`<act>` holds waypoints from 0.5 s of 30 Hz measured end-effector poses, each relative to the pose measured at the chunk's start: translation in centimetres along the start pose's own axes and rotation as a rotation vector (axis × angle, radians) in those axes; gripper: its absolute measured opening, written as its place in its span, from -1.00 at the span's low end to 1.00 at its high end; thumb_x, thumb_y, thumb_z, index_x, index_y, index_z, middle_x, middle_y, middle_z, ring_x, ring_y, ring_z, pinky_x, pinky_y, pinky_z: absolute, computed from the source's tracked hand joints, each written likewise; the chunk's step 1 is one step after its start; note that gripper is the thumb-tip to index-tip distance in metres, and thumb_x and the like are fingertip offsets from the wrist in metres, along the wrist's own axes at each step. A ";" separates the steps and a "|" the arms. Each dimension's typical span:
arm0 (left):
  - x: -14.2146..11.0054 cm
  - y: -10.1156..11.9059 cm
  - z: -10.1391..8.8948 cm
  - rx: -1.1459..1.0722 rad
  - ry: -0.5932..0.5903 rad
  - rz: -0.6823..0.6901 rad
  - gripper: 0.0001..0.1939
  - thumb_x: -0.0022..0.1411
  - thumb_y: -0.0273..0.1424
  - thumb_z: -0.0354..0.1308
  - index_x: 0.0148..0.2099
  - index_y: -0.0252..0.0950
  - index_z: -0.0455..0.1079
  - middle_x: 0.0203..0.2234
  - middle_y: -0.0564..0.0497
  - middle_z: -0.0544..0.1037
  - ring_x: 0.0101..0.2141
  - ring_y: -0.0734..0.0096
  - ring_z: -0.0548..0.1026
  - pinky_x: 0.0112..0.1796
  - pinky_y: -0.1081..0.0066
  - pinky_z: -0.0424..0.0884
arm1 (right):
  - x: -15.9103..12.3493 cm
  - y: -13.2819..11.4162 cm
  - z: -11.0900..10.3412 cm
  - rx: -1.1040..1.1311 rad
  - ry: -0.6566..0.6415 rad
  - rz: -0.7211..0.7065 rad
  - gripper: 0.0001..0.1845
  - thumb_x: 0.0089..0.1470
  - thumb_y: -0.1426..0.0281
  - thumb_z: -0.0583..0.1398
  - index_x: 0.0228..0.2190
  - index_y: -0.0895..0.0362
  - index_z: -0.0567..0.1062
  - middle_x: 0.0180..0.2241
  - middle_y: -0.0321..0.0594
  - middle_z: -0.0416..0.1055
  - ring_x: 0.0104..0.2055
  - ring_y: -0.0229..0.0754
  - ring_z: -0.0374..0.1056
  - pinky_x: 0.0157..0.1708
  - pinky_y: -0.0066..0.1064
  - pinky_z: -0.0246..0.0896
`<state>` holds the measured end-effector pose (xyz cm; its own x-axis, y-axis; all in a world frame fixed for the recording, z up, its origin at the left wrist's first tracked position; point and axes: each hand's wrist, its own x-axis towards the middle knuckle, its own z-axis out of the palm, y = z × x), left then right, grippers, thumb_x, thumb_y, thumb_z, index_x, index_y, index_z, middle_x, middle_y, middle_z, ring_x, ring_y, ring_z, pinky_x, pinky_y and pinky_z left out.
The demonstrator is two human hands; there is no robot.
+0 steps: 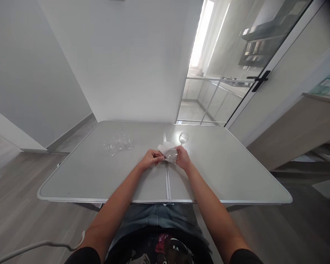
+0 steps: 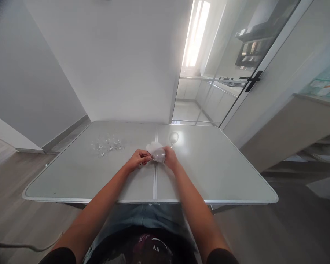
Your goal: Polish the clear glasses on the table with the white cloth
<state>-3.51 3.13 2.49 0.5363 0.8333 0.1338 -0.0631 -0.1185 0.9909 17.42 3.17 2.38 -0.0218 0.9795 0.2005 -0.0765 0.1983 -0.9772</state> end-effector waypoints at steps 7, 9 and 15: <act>0.7 -0.3 0.0 -0.081 0.337 0.141 -0.61 0.16 -0.07 0.30 -0.28 -0.34 0.45 -0.60 0.10 0.39 -0.57 0.53 0.34 -0.45 0.48 0.32 | -0.9 -0.5 2.6 0.302 -0.186 0.065 -0.58 0.08 0.23 -0.01 -0.17 0.12 0.51 -0.40 -0.15 0.49 -0.30 -0.04 0.41 -0.29 -0.24 0.36; 0.9 -0.6 0.3 -0.045 0.353 0.157 -0.59 0.18 -0.04 0.27 -0.21 -0.32 0.43 -0.58 0.10 0.40 -0.53 0.51 0.37 -0.40 0.47 0.34 | -1.4 -0.6 3.3 0.266 -0.220 0.001 -0.56 0.02 0.32 0.03 -0.07 0.08 0.47 -0.35 -0.20 0.48 -0.31 -0.09 0.38 -0.28 -0.28 0.34; 1.1 -0.9 1.0 -0.071 0.237 0.128 -0.52 0.24 0.05 0.16 -0.27 -0.33 0.38 -0.55 0.07 0.42 -0.49 0.48 0.38 -0.39 0.47 0.33 | -2.1 -0.1 4.2 -0.035 -0.189 -0.169 -0.53 0.10 0.35 0.10 0.07 -0.01 0.36 -0.33 -0.29 0.40 -0.31 -0.18 0.30 -0.21 -0.35 0.31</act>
<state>-2.01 3.62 1.68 0.3087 0.9181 0.2484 -0.1810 -0.1997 0.9630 13.27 0.89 2.35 -0.1974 0.9088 0.3676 -0.0606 0.3630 -0.9298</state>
